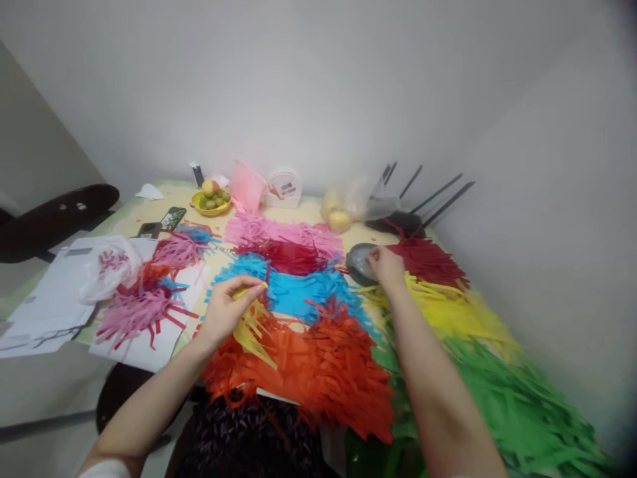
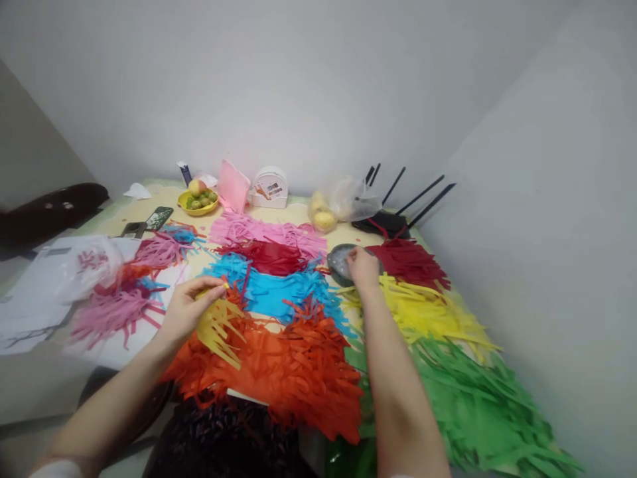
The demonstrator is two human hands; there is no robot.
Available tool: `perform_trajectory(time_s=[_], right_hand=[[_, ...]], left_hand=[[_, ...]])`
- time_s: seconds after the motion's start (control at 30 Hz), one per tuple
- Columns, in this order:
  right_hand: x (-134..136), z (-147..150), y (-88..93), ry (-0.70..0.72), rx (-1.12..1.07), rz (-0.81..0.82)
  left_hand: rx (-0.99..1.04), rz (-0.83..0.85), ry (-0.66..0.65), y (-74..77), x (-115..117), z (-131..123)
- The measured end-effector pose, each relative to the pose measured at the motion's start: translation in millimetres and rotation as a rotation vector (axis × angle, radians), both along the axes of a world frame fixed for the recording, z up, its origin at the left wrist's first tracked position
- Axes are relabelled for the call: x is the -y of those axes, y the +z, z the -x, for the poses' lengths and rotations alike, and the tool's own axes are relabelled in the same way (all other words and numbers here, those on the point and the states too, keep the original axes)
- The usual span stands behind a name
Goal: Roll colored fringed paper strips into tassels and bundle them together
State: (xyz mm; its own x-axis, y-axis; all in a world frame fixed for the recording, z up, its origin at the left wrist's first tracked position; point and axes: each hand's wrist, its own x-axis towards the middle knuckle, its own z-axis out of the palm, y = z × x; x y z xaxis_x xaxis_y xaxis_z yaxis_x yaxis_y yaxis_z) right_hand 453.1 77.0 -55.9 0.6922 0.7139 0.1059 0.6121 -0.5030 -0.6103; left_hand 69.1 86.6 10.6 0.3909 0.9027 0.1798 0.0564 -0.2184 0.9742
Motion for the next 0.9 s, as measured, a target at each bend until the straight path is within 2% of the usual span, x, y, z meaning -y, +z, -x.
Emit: perform_trajectory(time_s=[0.1, 0.13, 0.2, 0.27, 0.37, 0.5, 0.67, 0.77, 0.9], right_hand=[[23.0, 49.6, 22.0, 0.051, -0.059, -0.191], [33.0, 74.1, 29.7, 0.130, -0.119, -0.264], [54.2, 127.5, 44.0, 0.375, -0.473, -0.507], [72.6, 176.3, 54.8, 0.513, -0.719, -0.528], [87.5, 222.8, 62.5, 0.546, -0.867, -0.559], [90.8, 242.6, 61.5, 0.516, -0.898, -0.593], [96.2, 250.0, 58.1, 0.489, -0.815, -0.597], [100.4, 251.4, 56.3, 0.545, -0.792, -0.540], [103.0, 252.1, 51.8, 0.594, -0.772, -0.494]], left_hand=[[0.006, -0.007, -0.021, -0.4, 3.3, -4.2], [0.004, -0.018, -0.026, -0.4, 5.3, -6.1], [0.005, -0.042, -0.038, 0.1, 10.4, -9.6], [0.015, -0.065, -0.045, 1.4, 16.8, -11.6], [0.031, -0.082, -0.062, 3.1, 26.9, -9.3], [0.055, -0.123, -0.078, -0.1, 36.3, 1.9], [-0.028, -0.376, -0.068, -8.0, 41.4, 16.5], [-0.103, -0.485, -0.114, -8.3, 43.5, 23.1], [-0.128, -0.477, -0.169, -7.6, 47.5, 27.9]])
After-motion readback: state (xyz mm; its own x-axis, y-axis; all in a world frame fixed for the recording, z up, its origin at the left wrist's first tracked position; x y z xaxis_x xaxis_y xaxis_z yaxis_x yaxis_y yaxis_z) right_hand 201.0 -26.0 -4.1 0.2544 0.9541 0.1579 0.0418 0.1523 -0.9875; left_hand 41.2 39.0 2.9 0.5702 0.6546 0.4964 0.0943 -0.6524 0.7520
